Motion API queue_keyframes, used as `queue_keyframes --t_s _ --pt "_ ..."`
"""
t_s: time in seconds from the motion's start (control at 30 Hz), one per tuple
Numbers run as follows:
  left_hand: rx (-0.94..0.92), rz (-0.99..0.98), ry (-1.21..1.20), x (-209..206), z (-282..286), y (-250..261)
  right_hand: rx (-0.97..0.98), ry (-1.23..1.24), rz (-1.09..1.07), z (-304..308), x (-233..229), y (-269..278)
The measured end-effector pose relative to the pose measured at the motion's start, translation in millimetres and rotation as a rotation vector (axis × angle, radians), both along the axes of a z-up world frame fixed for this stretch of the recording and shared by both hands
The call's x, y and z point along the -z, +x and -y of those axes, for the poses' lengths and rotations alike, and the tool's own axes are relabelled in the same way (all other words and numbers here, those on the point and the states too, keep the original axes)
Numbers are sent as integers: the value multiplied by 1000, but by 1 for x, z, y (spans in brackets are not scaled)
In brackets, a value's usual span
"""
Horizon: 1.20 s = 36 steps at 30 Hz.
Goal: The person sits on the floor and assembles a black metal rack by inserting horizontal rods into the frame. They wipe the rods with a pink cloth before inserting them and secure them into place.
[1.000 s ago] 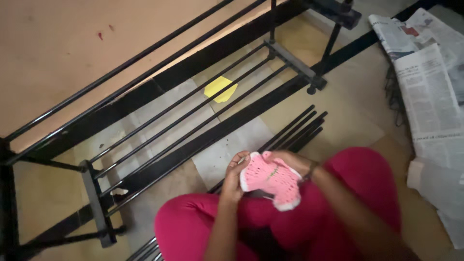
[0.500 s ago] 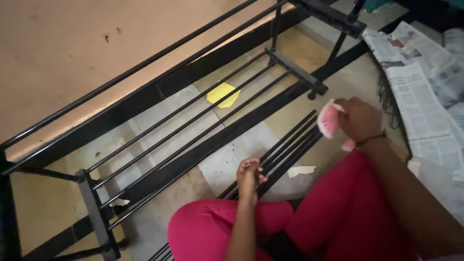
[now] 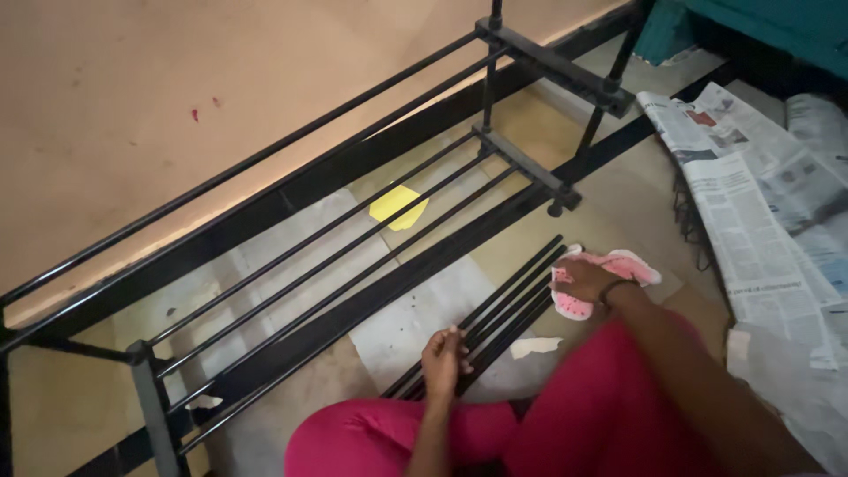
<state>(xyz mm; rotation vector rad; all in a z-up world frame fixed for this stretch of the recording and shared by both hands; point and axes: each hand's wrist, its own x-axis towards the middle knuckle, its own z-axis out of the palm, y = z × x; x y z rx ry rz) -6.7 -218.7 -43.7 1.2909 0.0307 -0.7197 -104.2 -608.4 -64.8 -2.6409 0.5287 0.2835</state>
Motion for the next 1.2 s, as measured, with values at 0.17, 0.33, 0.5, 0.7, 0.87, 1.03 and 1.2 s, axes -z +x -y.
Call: queue_keyframes --t_s 0.17,0.33,0.5,0.7,0.87,1.03,1.2 --pt "-24 696 382 -15 -1 -11 -1 42 -61 -12 -18 4" --pt "46 1033 491 -31 4 -22 235 175 171 29 -52 43" --pt "156 1098 608 -47 16 -24 609 35 412 86 -37 97" --pt "200 1228 446 -67 59 2 657 -62 664 92 6 111" --pt "340 1442 466 -59 148 49 610 -135 612 76 3 111" --pt "585 1589 848 -32 249 83 618 -253 634 71 -2 121" --pt "456 1737 1020 9 320 91 601 -234 613 76 1 120"
